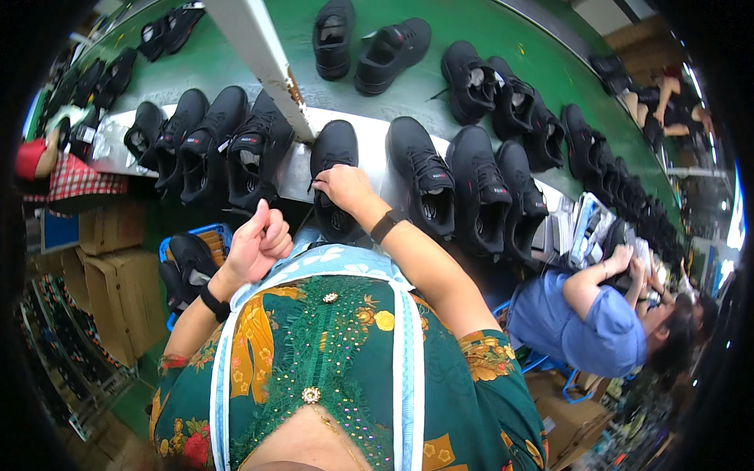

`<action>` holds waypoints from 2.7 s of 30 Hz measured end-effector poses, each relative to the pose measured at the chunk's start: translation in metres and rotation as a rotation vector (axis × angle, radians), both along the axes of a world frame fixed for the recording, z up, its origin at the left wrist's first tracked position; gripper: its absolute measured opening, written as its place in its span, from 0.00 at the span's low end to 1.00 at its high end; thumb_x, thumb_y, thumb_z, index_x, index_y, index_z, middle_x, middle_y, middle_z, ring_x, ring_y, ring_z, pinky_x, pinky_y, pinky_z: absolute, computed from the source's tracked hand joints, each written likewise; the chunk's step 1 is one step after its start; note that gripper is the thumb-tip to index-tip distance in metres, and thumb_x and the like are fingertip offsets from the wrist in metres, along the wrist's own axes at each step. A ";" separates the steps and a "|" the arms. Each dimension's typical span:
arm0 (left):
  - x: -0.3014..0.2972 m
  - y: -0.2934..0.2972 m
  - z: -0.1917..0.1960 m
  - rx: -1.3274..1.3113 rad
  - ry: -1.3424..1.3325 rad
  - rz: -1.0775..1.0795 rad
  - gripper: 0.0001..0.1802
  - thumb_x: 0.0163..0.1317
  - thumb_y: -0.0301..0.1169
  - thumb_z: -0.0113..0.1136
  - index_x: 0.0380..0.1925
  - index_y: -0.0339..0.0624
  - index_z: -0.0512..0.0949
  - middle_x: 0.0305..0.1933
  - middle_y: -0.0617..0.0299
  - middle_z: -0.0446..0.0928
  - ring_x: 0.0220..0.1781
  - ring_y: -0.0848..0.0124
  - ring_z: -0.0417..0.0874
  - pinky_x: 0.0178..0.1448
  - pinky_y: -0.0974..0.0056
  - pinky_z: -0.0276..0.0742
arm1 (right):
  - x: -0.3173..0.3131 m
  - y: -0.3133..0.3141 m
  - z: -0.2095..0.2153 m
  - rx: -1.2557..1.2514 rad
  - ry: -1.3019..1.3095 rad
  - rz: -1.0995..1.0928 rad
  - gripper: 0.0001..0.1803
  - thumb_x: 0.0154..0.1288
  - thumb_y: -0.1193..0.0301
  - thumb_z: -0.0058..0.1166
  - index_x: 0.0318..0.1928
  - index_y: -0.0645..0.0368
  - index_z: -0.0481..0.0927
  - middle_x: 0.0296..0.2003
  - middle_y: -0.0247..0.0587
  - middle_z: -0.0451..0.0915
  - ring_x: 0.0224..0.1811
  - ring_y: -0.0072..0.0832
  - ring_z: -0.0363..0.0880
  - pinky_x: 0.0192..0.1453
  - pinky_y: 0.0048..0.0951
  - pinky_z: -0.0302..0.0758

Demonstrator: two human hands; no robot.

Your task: Lacing black sneakers and arranging them on an assembly line bench in a shoe factory.

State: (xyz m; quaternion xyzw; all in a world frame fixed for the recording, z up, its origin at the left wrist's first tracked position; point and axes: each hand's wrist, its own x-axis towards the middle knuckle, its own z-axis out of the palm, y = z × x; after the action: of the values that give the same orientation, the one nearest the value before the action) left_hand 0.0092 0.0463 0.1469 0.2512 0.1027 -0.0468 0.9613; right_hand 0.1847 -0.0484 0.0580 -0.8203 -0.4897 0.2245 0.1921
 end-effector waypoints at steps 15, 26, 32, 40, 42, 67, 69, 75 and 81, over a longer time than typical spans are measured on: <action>-0.017 -0.031 -0.134 1.650 0.431 0.018 0.25 0.66 0.45 0.40 0.20 0.33 0.70 0.18 0.52 0.70 0.23 0.59 0.73 0.31 0.58 0.66 | -0.010 -0.135 -0.057 0.221 0.534 -0.330 0.22 0.67 0.59 0.40 0.27 0.63 0.77 0.20 0.43 0.74 0.22 0.35 0.73 0.31 0.34 0.70; 0.097 0.001 -0.136 1.583 0.338 0.346 0.14 0.63 0.37 0.46 0.38 0.36 0.71 0.37 0.46 0.72 0.42 0.51 0.72 0.47 0.55 0.68 | 0.039 -0.034 -0.044 0.327 0.733 -0.469 0.15 0.66 0.64 0.42 0.36 0.61 0.79 0.25 0.31 0.76 0.21 0.17 0.68 0.25 0.20 0.67; 0.123 0.019 -0.147 1.755 0.310 0.376 0.13 0.65 0.35 0.45 0.35 0.36 0.71 0.35 0.52 0.73 0.34 0.60 0.74 0.39 0.61 0.69 | 0.068 -0.025 -0.040 0.234 0.878 -0.500 0.14 0.65 0.65 0.43 0.38 0.60 0.80 0.25 0.35 0.78 0.25 0.20 0.73 0.28 0.22 0.69; 0.081 0.025 -0.126 1.248 0.296 0.210 0.08 0.59 0.30 0.55 0.32 0.36 0.75 0.28 0.66 0.71 0.24 0.79 0.66 0.30 0.72 0.65 | 0.046 -0.040 -0.013 0.305 0.541 -0.515 0.11 0.56 0.73 0.55 0.41 0.60 0.78 0.31 0.43 0.80 0.35 0.31 0.80 0.43 0.30 0.73; 0.091 0.031 -0.119 1.318 0.357 0.095 0.08 0.57 0.29 0.57 0.33 0.36 0.75 0.28 0.65 0.71 0.26 0.77 0.67 0.32 0.71 0.66 | 0.045 -0.029 -0.004 0.225 0.432 -0.436 0.12 0.54 0.73 0.56 0.40 0.60 0.77 0.32 0.44 0.79 0.36 0.34 0.79 0.42 0.31 0.73; 0.115 0.050 -0.120 1.084 0.318 -0.246 0.09 0.58 0.29 0.58 0.34 0.36 0.71 0.30 0.66 0.72 0.32 0.78 0.72 0.37 0.72 0.68 | 0.071 -0.016 -0.012 0.091 1.154 -0.482 0.17 0.55 0.72 0.59 0.45 0.58 0.72 0.31 0.28 0.75 0.25 0.15 0.68 0.24 0.17 0.63; 0.113 0.050 -0.126 0.847 0.316 -0.224 0.07 0.60 0.29 0.56 0.34 0.37 0.71 0.31 0.69 0.71 0.32 0.82 0.69 0.37 0.75 0.66 | 0.075 -0.020 -0.019 0.107 1.312 -0.524 0.15 0.57 0.74 0.56 0.46 0.56 0.72 0.29 0.27 0.74 0.22 0.11 0.63 0.21 0.13 0.56; 0.106 0.024 -0.125 0.999 0.263 0.033 0.08 0.63 0.31 0.53 0.34 0.37 0.71 0.30 0.70 0.69 0.32 0.83 0.67 0.33 0.75 0.65 | 0.073 -0.028 -0.029 0.303 1.658 -0.671 0.13 0.58 0.76 0.51 0.45 0.56 0.72 0.28 0.27 0.72 0.22 0.09 0.61 0.21 0.12 0.55; 0.132 0.058 -0.105 1.741 0.175 -0.496 0.11 0.54 0.33 0.58 0.26 0.36 0.70 0.24 0.55 0.73 0.29 0.57 0.75 0.34 0.59 0.69 | 0.073 -0.009 -0.016 0.089 1.179 -0.467 0.13 0.58 0.74 0.53 0.46 0.57 0.72 0.29 0.26 0.73 0.21 0.08 0.60 0.21 0.10 0.55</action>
State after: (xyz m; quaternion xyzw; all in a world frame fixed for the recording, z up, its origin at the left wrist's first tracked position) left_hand 0.1409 0.1039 0.0414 0.8991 0.1173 -0.1769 0.3828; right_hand 0.2578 -0.0570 0.0423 -0.6355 -0.1188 0.5701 0.5070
